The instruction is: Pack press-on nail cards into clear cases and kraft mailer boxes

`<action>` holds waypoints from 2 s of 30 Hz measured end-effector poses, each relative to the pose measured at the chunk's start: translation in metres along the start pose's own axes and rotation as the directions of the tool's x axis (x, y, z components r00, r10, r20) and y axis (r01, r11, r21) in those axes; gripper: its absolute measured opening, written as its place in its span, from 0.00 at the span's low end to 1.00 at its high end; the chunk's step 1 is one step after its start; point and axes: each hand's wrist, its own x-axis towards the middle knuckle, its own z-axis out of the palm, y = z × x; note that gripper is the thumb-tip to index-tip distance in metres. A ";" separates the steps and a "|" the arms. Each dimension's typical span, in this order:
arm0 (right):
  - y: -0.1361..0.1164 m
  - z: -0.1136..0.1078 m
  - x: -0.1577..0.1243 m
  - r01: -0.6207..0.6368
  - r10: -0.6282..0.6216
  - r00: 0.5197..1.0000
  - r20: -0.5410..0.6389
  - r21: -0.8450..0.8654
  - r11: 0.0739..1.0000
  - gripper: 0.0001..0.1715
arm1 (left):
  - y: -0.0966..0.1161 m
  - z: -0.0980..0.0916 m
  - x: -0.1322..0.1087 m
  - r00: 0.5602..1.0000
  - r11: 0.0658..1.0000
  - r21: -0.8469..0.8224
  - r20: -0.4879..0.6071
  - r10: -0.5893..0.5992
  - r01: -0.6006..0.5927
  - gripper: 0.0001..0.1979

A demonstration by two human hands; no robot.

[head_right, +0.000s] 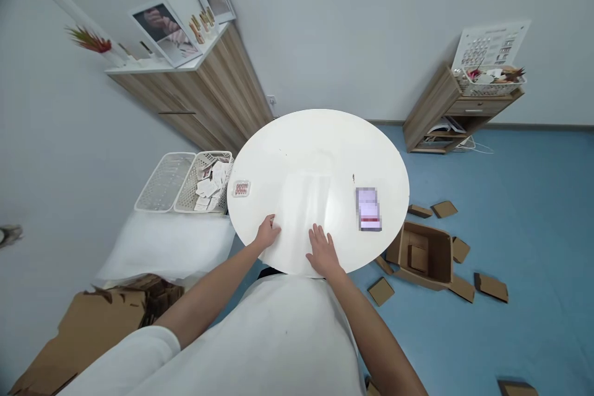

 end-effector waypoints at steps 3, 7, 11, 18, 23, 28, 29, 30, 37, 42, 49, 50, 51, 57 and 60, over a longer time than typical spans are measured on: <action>-0.002 0.014 -0.003 -0.017 0.019 1.000 0.025 -0.078 0.997 0.36 | 0.003 -0.001 0.002 1.000 1.000 0.015 0.002 0.005 -0.005 0.29; 0.004 0.012 0.006 -0.024 0.025 1.000 0.017 -0.088 0.996 0.35 | 0.005 -0.001 -0.007 0.978 0.960 0.212 -0.067 0.199 -0.181 0.32; 0.008 -0.003 0.018 -0.042 0.041 0.999 -0.014 -0.085 0.995 0.35 | 0.002 0.002 -0.028 0.901 0.775 0.467 0.136 0.412 -0.425 0.27; -0.002 -0.003 0.001 -0.019 0.018 0.999 -0.027 -0.039 0.999 0.32 | -0.017 0.005 -0.049 0.850 0.638 0.562 0.334 0.408 -0.527 0.28; 0.001 0.004 -0.002 -0.032 0.034 0.999 0.038 -0.045 0.998 0.32 | -0.019 0.005 -0.049 0.824 0.603 0.562 0.406 0.396 -0.567 0.29; 0.006 0.003 0.008 -0.025 0.026 0.999 0.027 -0.041 0.999 0.32 | -0.012 0.008 -0.047 0.854 0.633 0.573 0.363 0.373 -0.520 0.28; 0.006 0.003 0.009 -0.026 0.027 0.999 0.023 -0.041 0.999 0.32 | -0.012 0.008 -0.046 0.859 0.640 0.573 0.356 0.368 -0.512 0.28; 0.006 0.003 0.010 -0.028 0.028 0.999 0.019 -0.042 0.999 0.32 | -0.012 0.007 -0.046 0.865 0.646 0.575 0.349 0.362 -0.502 0.28; 0.007 0.010 0.006 -0.039 0.038 0.999 -0.024 -0.063 0.997 0.33 | -0.019 0.002 -0.044 0.879 0.609 0.634 0.345 0.328 -0.476 0.29; 0.003 0.014 -0.001 -0.021 0.013 0.995 -0.100 -0.085 0.996 0.35 | -0.032 -0.007 -0.041 0.912 0.641 0.650 0.284 0.295 -0.409 0.30; -0.034 0.005 0.008 0.013 -0.016 0.989 -0.147 -0.017 1.000 0.30 | -0.059 -0.051 -0.020 0.964 0.886 0.393 0.011 0.264 -0.247 0.28; -0.042 0.002 0.013 0.017 -0.017 0.990 -0.140 0.002 1.000 0.30 | -0.062 -0.060 -0.014 0.966 0.911 0.338 -0.016 0.256 -0.236 0.28; -0.051 0.000 0.020 0.018 -0.014 0.991 -0.130 0.027 0.999 0.29 | -0.064 -0.069 -0.008 0.967 0.931 0.284 -0.036 0.250 -0.230 0.28; -0.102 -0.013 0.078 -0.043 0.042 0.999 0.008 0.280 0.959 0.29 | -0.067 -0.113 0.042 0.971 0.976 -0.004 -0.105 0.214 -0.216 0.27; -0.126 -0.018 0.112 -0.099 0.065 0.993 0.095 0.407 0.908 0.31 | -0.067 -0.125 0.066 0.983 0.981 -0.077 -0.065 0.173 -0.178 0.31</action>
